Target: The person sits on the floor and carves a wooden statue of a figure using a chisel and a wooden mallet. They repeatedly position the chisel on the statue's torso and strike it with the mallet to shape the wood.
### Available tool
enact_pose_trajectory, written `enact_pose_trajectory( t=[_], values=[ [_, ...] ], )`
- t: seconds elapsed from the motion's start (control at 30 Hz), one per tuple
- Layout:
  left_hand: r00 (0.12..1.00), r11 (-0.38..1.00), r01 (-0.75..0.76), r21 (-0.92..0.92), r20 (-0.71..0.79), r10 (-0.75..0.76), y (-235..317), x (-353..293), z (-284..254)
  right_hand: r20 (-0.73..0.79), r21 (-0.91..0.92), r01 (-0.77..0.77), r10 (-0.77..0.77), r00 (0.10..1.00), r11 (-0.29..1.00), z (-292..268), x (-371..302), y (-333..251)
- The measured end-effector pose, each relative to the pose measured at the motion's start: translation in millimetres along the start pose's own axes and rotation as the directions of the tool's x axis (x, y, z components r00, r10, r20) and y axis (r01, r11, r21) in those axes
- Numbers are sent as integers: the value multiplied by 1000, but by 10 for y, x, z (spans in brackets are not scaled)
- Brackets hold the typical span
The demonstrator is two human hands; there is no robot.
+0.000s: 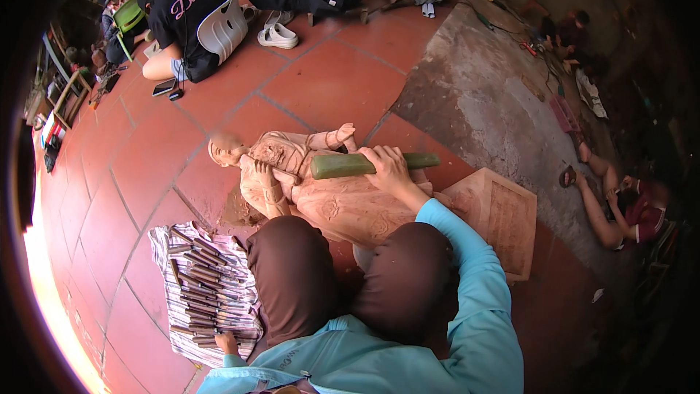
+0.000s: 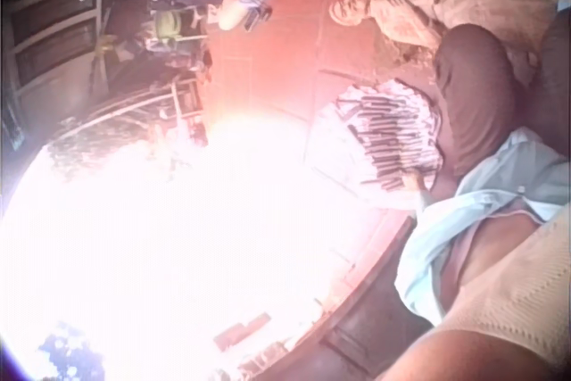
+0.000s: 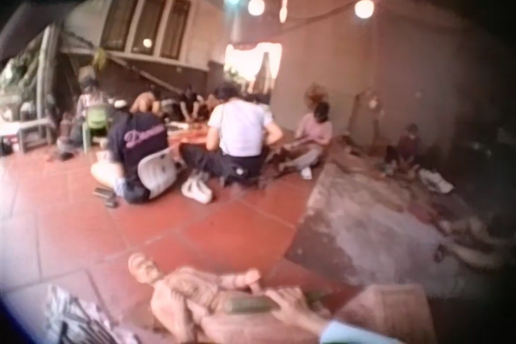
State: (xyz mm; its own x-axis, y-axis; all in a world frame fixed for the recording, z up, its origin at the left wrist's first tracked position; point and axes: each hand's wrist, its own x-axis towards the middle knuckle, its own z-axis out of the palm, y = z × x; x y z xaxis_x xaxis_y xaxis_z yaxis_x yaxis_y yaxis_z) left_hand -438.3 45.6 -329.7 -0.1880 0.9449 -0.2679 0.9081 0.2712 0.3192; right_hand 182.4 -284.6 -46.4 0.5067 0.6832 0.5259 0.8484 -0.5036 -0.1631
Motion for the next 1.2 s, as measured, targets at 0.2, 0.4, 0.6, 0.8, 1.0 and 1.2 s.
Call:
enact_pose_trajectory(
  t=[0.2,0.4,0.6,0.8,1.0,1.2],
  values=[
    [942,907,201,-370,325,-76,-154,271,-182,-3,1,-10,10,1000,1000,38,-5,-8],
    [756,681,517,-519,650,-78,-224,246,-485,-4,-5,-7,7,1000,1000,15,-82,32],
    [832,695,471,-544,536,-145,-210,-40,-355,32,-17,-28,28,999,999,-36,-186,99],
    [864,652,379,-656,503,3,-782,399,-97,-45,74,41,-38,998,996,18,165,-161],
    [837,669,433,-604,545,-50,-319,47,-383,14,4,40,-40,999,999,77,-34,-14],
    [804,675,480,-561,589,-82,-235,-190,-701,44,-74,65,-62,997,995,173,-59,127]
  ],
)
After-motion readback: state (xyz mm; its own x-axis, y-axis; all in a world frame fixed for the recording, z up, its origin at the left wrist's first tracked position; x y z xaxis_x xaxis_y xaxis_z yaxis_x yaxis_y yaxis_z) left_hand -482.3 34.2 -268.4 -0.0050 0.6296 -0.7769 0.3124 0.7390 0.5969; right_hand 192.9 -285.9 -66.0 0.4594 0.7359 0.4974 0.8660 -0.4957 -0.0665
